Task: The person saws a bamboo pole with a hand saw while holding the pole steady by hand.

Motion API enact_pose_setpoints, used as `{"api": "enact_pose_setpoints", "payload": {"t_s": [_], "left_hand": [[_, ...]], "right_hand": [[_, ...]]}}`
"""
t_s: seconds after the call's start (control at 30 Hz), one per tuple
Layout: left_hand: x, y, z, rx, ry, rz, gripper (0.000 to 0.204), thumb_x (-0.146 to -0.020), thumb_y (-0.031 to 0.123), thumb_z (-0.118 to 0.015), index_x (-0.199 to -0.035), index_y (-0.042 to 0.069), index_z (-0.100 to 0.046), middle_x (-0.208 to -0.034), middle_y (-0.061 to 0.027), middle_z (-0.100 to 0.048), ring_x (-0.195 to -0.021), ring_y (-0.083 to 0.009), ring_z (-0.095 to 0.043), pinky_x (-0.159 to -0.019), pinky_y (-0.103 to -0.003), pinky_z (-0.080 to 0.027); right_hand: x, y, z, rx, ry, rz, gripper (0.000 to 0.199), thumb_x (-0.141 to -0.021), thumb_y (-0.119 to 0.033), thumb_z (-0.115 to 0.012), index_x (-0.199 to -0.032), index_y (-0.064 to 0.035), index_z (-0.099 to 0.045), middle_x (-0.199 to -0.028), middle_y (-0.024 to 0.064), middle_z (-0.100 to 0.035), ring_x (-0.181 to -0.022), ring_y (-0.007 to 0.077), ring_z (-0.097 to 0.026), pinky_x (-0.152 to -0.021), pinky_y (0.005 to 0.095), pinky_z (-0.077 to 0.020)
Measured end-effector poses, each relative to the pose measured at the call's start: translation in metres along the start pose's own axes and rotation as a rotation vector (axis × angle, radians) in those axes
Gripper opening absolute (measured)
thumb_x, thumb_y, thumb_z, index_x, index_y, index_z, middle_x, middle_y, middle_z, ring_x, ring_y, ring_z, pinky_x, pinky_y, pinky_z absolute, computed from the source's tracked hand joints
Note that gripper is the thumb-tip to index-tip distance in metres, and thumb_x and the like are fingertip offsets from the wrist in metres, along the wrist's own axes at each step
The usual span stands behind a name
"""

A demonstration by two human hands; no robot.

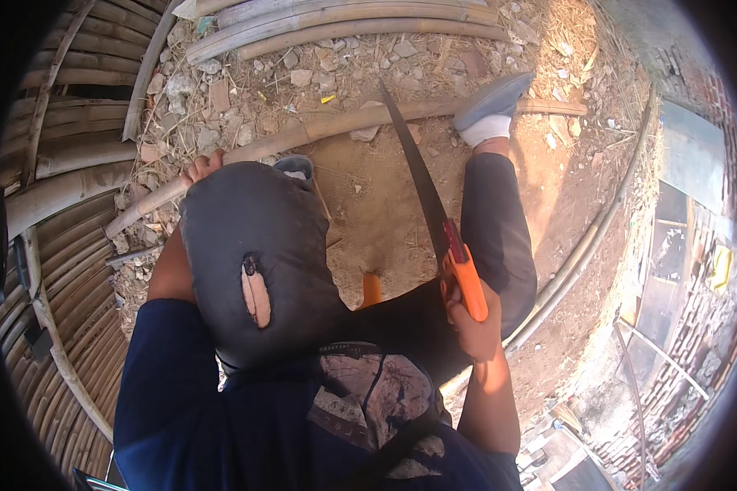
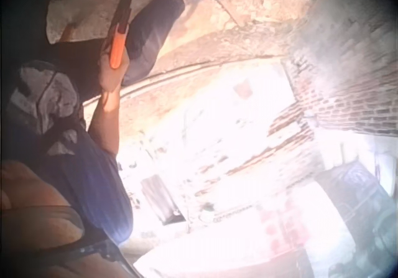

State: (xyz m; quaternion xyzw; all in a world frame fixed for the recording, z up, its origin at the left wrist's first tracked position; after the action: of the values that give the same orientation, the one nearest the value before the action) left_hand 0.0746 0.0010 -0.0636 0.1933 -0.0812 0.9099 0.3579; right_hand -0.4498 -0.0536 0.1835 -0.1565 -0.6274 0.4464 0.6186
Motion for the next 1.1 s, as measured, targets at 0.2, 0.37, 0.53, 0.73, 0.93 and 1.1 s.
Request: {"api": "enact_pose_setpoints", "payload": {"t_s": [0.2, 0.37, 0.53, 0.73, 0.93, 1.1], "left_hand": [[-0.005, 0.009, 0.002, 0.01, -0.013, -0.044, 0.062, -0.088, 0.042, -0.07, -0.145, 0.031, -0.048, -0.147, -0.0164, -0.042, -0.149, -0.0383, -0.029, -0.124, -0.065, -0.005], [-0.003, 0.014, 0.009, 0.009, -0.14, -0.059, 0.06, -0.088, 0.041, -0.069, -0.144, 0.03, -0.048, -0.147, -0.0166, -0.042, -0.148, -0.0393, -0.031, -0.123, -0.067, -0.006], [-0.008, -0.005, -0.008, -0.027, 0.002, -0.027, 0.064, -0.086, 0.041, -0.071, -0.145, 0.032, -0.046, -0.148, -0.0155, -0.042, -0.148, -0.0395, -0.031, -0.123, -0.066, -0.006], [-0.009, 0.01, -0.005, -0.019, -0.059, -0.042, 0.07, -0.085, 0.044, -0.071, -0.148, 0.035, -0.043, -0.148, -0.0152, -0.041, -0.149, -0.0398, -0.03, -0.123, -0.065, -0.005], [-0.013, 0.001, 0.003, -0.036, -0.173, -0.024, 0.071, -0.088, 0.055, -0.068, -0.151, 0.034, -0.042, -0.149, -0.0166, -0.04, -0.148, -0.0423, -0.029, -0.122, -0.066, -0.005], [-0.008, -0.005, -0.012, -0.045, -0.104, -0.047, 0.072, -0.091, 0.065, -0.062, -0.151, 0.033, -0.042, -0.149, -0.018, -0.04, -0.148, -0.0436, -0.029, -0.121, -0.067, -0.005]], "right_hand": [[-0.075, 0.001, -0.03, 0.311, -0.067, 0.217, 0.009, -0.084, -0.003, -0.061, -0.093, -0.0012, -0.059, -0.076, 0.0003, -0.056, -0.068, 0.0109, -0.054, -0.063, 0.0274, -0.0449], [-0.064, -0.002, -0.033, 0.197, -0.019, 0.087, 0.01, -0.083, -0.004, -0.062, -0.093, -0.0018, -0.059, -0.076, 0.0007, -0.056, -0.063, 0.009, -0.052, -0.058, 0.0252, -0.0426], [0.0, -0.002, 0.004, -0.011, -0.006, 0.035, 0.015, -0.077, -0.002, -0.056, -0.091, -0.0008, -0.059, -0.066, -0.0002, -0.052, -0.05, 0.0068, -0.046, -0.045, 0.0217, -0.0342], [-0.085, -0.015, -0.03, 0.114, -0.038, 0.039, 0.003, -0.086, -0.004, -0.059, -0.089, -0.0036, -0.058, -0.074, -0.0016, -0.054, -0.062, 0.0069, -0.05, -0.058, 0.0237, -0.0415], [-0.047, -0.011, -0.025, 0.175, -0.052, 0.105, 0.005, -0.085, -0.001, -0.06, -0.089, -0.0022, -0.057, -0.083, 0.0003, -0.056, -0.076, 0.0068, -0.051, -0.072, 0.0231, -0.0439], [-0.027, -0.002, -0.031, 0.088, -0.051, 0.048, 0.006, -0.084, 0.0, -0.06, -0.086, -0.0015, -0.054, -0.084, 0.0001, -0.056, -0.078, 0.009, -0.052, -0.074, 0.0248, -0.0448]]}}
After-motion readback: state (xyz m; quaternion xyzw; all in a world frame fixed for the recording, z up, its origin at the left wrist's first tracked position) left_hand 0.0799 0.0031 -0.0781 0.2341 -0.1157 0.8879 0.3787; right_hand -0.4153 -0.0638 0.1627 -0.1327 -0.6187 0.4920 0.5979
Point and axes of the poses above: each hand's wrist, its own x-axis away from the middle knuckle, its own z-axis out of the back of the hand, y = z × x, the point moved 9 cm from there along -x, towards the middle knuckle
